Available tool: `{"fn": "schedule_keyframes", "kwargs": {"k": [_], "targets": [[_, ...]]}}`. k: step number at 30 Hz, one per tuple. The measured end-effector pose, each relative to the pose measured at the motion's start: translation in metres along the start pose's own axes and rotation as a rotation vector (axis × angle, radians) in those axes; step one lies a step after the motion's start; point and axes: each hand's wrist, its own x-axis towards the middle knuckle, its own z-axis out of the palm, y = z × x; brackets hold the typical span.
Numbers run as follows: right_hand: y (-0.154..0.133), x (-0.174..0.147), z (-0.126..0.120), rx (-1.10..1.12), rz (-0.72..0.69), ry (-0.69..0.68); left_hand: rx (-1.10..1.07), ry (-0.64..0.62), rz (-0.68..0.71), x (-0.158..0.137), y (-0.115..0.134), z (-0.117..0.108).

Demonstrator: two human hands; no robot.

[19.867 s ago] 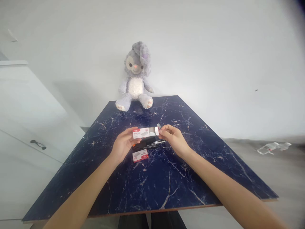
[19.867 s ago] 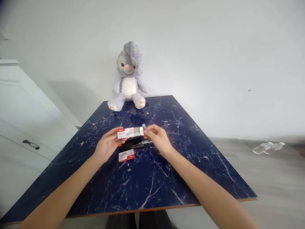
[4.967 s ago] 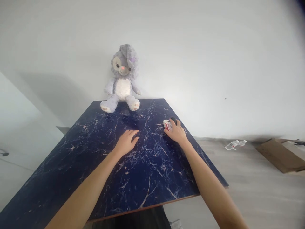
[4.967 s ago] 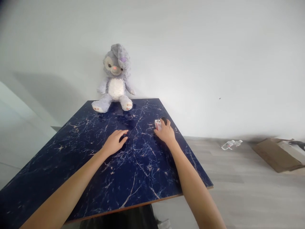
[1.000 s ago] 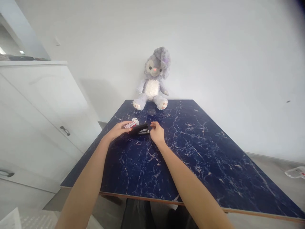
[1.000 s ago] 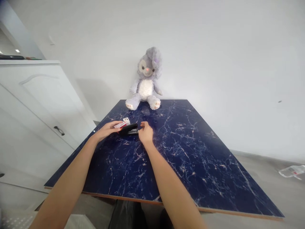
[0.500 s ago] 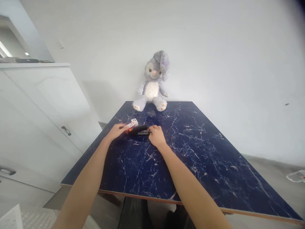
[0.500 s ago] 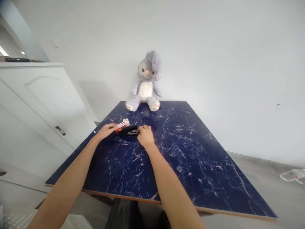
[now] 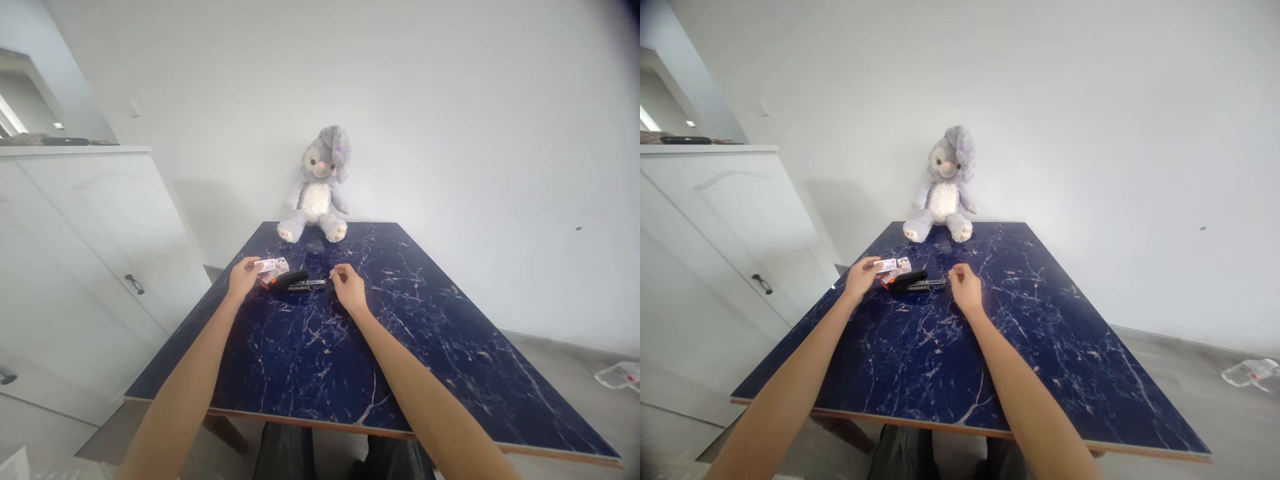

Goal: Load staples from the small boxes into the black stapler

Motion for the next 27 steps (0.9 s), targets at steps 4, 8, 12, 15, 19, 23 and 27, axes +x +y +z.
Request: {"fn": "schedule_keyframes", "kwargs": {"k": [4,8,12,15,19,23,27], "targets": [[0.007,0.001,0.0,0.004,0.061,-0.011,0.125,0.049,-0.092,0.004,-0.008,-0.003],[0.013,0.003,0.004,0.063,0.054,-0.016,0.232,-0.011,-0.034,0.005,-0.009,-0.007],[0.015,0.005,0.005,0.103,0.017,-0.032,0.343,-0.095,0.208,0.003,0.002,-0.01],[0.011,0.004,0.002,0.099,-0.004,-0.005,0.435,-0.223,0.316,0.002,0.008,-0.009],[0.003,0.0,-0.001,0.113,-0.021,0.04,0.427,-0.253,0.392,-0.001,0.011,-0.009],[-0.008,-0.005,-0.004,0.121,-0.032,0.095,0.25,-0.149,0.311,-0.006,0.022,-0.015],[-0.022,-0.012,-0.006,0.213,-0.056,0.103,-0.209,-0.052,0.224,-0.016,0.045,-0.011]]}}
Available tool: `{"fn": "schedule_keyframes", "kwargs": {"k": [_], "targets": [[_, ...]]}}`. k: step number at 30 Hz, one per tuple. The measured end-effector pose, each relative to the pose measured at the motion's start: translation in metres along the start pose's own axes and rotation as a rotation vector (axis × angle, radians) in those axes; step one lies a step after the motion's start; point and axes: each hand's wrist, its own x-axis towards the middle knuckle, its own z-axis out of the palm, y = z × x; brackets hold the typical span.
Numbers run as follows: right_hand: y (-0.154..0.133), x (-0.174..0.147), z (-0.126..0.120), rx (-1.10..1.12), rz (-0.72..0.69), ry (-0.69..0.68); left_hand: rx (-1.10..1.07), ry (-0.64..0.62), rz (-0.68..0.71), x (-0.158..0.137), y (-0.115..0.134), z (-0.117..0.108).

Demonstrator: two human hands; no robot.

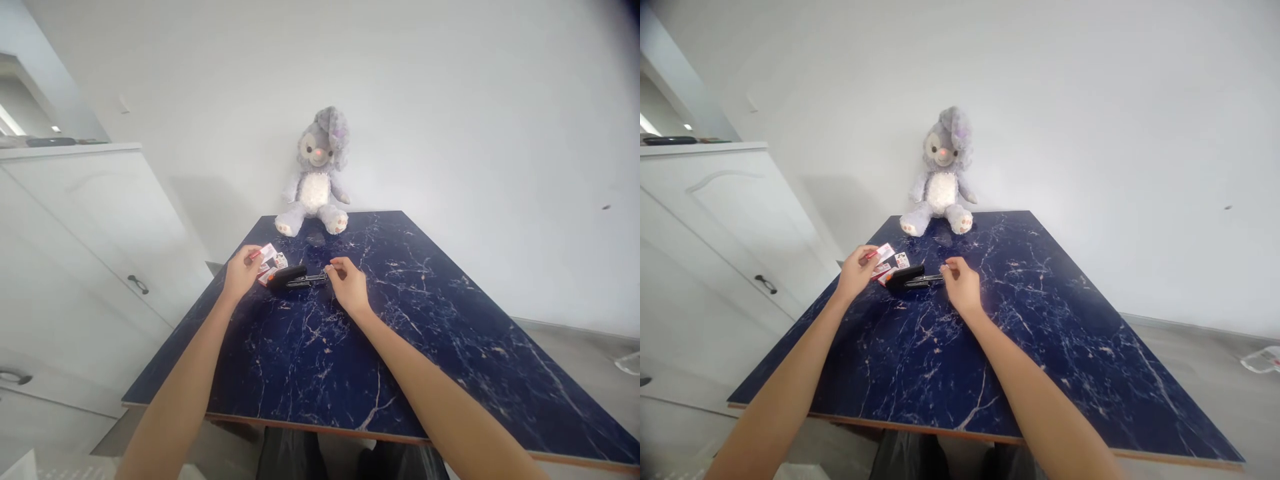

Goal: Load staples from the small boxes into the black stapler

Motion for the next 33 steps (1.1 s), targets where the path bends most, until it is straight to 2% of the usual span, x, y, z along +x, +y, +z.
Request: {"fn": "schedule_keyframes", "kwargs": {"k": [2,5,8,11,16,22,29,33], "targets": [[-0.007,-0.003,0.001,0.044,-0.005,0.0,-0.256,-0.082,-0.084,-0.005,0.012,0.009],[-0.016,-0.007,0.002,0.13,0.011,-0.007,-0.561,-0.349,-0.187,-0.015,0.028,0.022],[-0.02,-0.008,0.003,0.278,0.057,-0.018,-0.702,-0.544,-0.235,-0.025,0.037,0.032],[-0.021,-0.007,0.004,0.447,0.124,-0.035,-0.745,-0.622,-0.246,-0.03,0.039,0.038],[-0.019,-0.005,0.005,0.61,0.196,-0.064,-0.682,-0.604,-0.211,-0.031,0.039,0.042],[-0.019,-0.002,0.004,0.683,0.246,-0.053,-0.612,-0.618,-0.208,-0.032,0.041,0.041],[-0.018,0.003,-0.001,0.662,0.24,-0.024,-0.55,-0.515,-0.224,-0.031,0.035,0.045],[-0.023,0.001,-0.004,0.508,0.132,-0.041,-0.495,-0.474,-0.203,-0.031,0.033,0.047]]}}
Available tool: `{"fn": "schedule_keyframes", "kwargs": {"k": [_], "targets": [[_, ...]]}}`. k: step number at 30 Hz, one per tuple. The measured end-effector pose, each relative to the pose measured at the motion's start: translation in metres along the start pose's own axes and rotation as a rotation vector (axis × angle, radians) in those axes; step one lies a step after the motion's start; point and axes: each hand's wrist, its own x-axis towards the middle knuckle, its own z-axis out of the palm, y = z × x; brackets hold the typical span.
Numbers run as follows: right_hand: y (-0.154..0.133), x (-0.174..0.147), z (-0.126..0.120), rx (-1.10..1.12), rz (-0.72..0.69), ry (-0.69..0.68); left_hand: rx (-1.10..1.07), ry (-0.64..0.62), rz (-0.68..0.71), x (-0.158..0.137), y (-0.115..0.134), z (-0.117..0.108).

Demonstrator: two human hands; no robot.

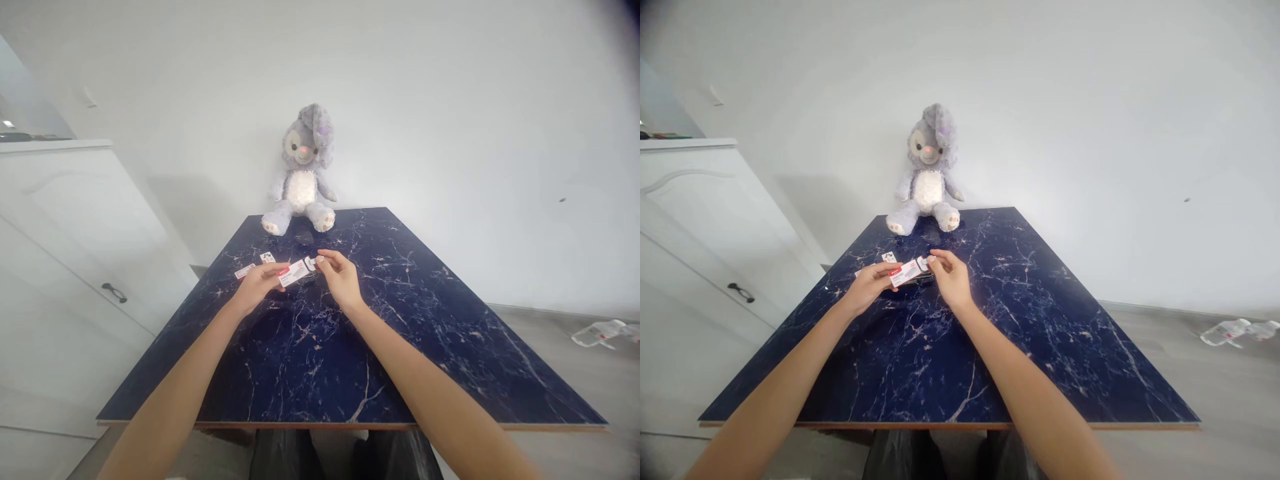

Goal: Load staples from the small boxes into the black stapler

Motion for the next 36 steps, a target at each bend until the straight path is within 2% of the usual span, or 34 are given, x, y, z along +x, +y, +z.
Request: {"fn": "schedule_keyframes", "kwargs": {"k": [7,13,19,27,32,36], "targets": [[-0.012,-0.007,0.0,-0.359,-0.147,0.0,0.037,0.018,0.019,-0.001,0.0,0.003],[-0.01,-0.006,-0.001,-0.402,-0.149,0.06,0.042,-0.007,0.033,-0.001,-0.001,0.005],[-0.014,-0.005,-0.003,-0.511,-0.2,0.045,0.015,-0.001,0.032,-0.002,0.001,0.007],[-0.01,-0.011,0.003,-0.392,-0.198,0.009,-0.112,0.015,0.012,-0.003,-0.003,0.015],[0.0,-0.006,0.002,-0.234,-0.059,0.016,-0.187,0.056,-0.015,-0.002,-0.001,0.016],[0.002,-0.003,0.0,-0.218,-0.001,-0.015,-0.218,0.04,-0.03,-0.003,0.001,0.017]]}}
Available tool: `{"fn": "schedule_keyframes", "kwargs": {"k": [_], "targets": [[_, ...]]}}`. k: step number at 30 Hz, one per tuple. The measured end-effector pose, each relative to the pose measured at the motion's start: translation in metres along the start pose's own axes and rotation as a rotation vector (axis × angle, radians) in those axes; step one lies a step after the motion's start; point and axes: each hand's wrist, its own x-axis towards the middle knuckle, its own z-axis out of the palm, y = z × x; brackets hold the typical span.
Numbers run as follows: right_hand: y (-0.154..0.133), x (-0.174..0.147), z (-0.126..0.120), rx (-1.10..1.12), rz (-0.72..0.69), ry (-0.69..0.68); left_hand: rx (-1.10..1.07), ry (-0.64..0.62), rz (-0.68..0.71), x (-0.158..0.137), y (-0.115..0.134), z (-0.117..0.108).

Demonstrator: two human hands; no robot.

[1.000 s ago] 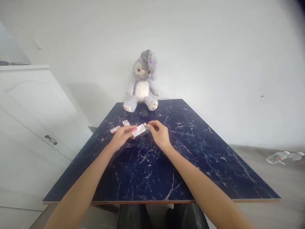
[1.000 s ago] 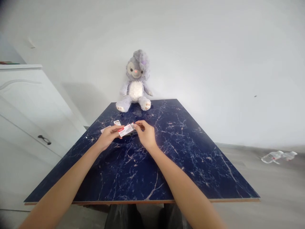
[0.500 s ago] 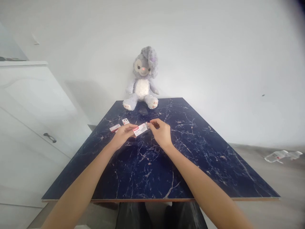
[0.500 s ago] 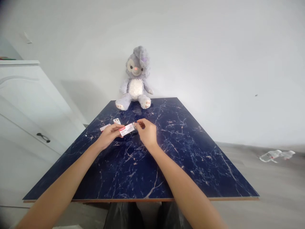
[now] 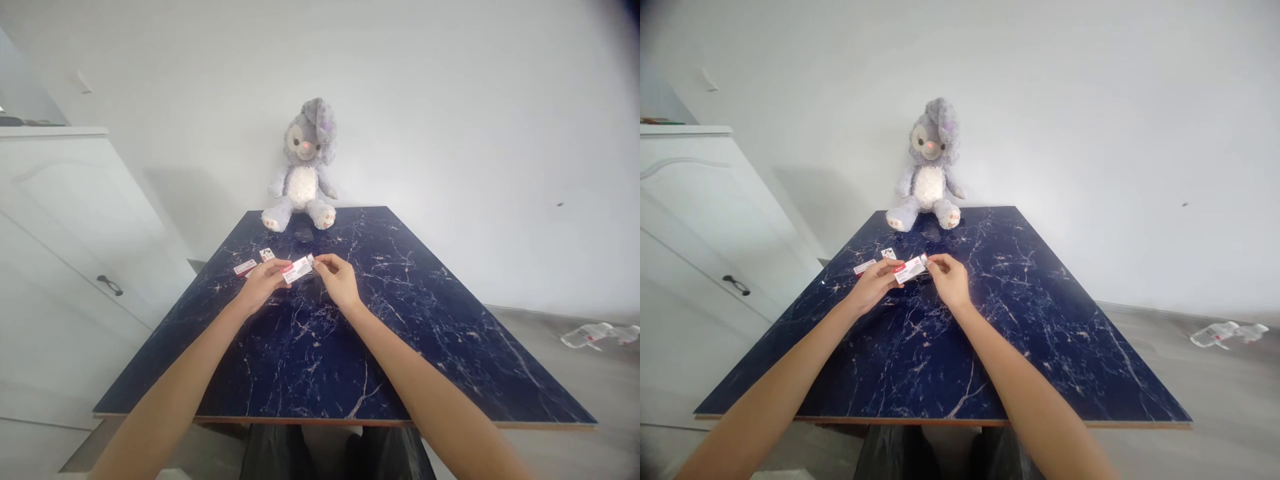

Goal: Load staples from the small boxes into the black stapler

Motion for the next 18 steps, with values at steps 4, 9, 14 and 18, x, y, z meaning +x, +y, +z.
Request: {"fn": "schedule_keyframes", "kwargs": {"k": [4,9,14,18], "targets": [[0.003,0.0,0.0,0.008,0.018,0.019,-0.016,-0.022,-0.027,-0.001,-0.001,-0.001],[0.011,0.004,0.002,0.127,0.074,0.051,-0.121,-0.066,-0.022,-0.001,0.004,-0.002],[0.01,0.001,0.005,0.027,0.05,0.044,-0.141,-0.14,-0.042,-0.004,0.008,-0.001],[0.004,-0.003,0.005,-0.028,0.0,0.017,-0.087,-0.138,-0.035,-0.005,0.005,-0.001]]}}
